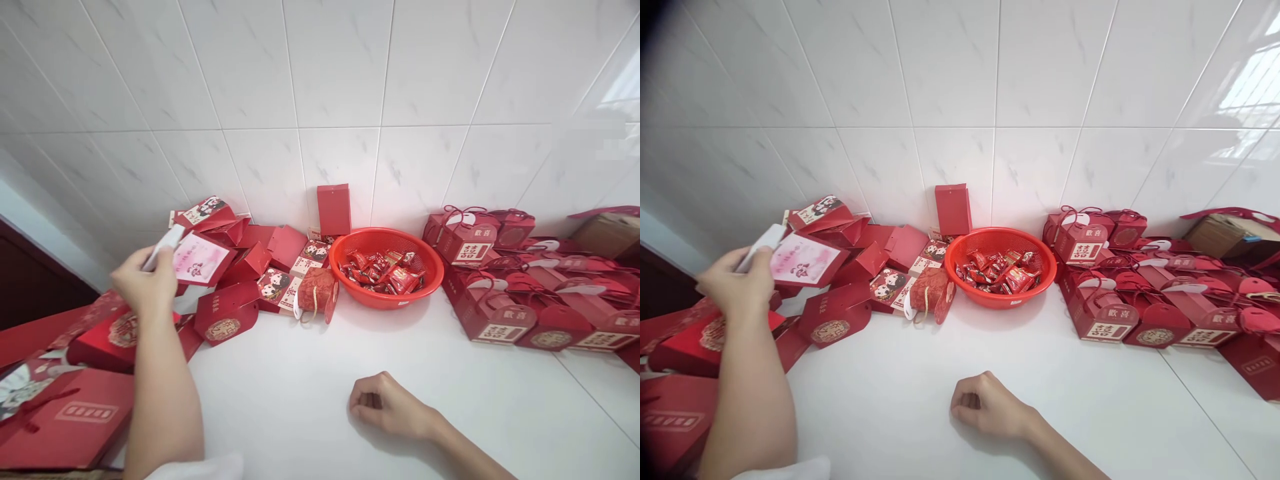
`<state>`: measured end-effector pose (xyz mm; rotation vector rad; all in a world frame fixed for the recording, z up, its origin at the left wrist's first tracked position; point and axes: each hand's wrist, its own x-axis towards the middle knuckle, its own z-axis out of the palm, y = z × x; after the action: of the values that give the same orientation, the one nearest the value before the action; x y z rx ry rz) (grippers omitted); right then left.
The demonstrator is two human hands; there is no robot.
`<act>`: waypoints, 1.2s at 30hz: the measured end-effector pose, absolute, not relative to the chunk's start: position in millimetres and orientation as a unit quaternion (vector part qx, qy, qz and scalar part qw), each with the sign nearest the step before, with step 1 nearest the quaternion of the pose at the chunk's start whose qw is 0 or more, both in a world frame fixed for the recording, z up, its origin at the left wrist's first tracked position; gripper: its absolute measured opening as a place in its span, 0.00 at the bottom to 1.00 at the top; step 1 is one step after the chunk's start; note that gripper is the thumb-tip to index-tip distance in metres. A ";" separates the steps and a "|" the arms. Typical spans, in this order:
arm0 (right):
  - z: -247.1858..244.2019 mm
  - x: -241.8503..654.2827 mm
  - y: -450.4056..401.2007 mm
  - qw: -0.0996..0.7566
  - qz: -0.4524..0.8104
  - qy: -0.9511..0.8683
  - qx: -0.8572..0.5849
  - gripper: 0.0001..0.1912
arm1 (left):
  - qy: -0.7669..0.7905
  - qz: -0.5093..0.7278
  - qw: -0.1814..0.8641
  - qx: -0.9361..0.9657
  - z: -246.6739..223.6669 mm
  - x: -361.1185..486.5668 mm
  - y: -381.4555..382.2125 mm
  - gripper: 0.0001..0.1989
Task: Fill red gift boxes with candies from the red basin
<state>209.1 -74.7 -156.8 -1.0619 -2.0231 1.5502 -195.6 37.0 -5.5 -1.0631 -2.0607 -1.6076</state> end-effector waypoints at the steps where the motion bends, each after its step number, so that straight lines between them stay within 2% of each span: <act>1: -157.3 209.0 -74.7 0.192 0.557 -0.715 -0.377 0.06 | -0.704 -0.612 0.142 -0.331 3.7 -184.8 32.3 0.17; 4: -157.5 209.6 -73.3 0.211 0.590 -0.685 -0.371 0.05 | -0.648 -0.675 0.064 -0.347 28.2 -150.6 14.0 0.15; 6: -155.4 211.3 -71.2 0.245 0.610 -0.660 -0.363 0.10 | -0.620 -0.663 -0.017 -0.420 37.8 -126.9 0.3 0.16; 11: -146.6 223.8 -61.4 0.395 0.551 -0.627 -0.384 0.24 | -0.533 -0.472 -0.205 -0.672 30.7 -56.6 -17.1 0.12; 15: -145.4 237.7 -52.2 0.464 0.437 -0.656 -0.404 0.34 | -0.445 -0.363 -0.242 -0.782 7.9 -1.0 -9.1 0.11; 20: -145.9 245.7 -43.2 0.469 0.338 -0.682 -0.448 0.28 | -0.398 -0.321 -0.307 -0.803 -9.3 36.0 2.1 0.13; 24: -149.8 250.3 -37.0 0.459 0.297 -0.690 -0.474 0.21 | -0.405 -0.272 -0.358 -0.796 -17.2 40.3 10.9 0.18; 28: -157.3 254.2 -32.7 0.474 0.251 -0.683 -0.496 0.20 | -0.411 -0.225 -0.438 -0.767 -27.0 35.0 27.6 0.20; 36: -163.4 246.6 -32.8 0.440 0.321 -0.688 -0.480 0.20 | -0.437 -0.199 -0.519 -0.708 -43.6 35.0 55.5 0.17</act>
<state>246.6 -32.8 -163.4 -1.1934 -1.7078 0.7963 35.0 55.5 -43.6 -3.5039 -2.1614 -0.9833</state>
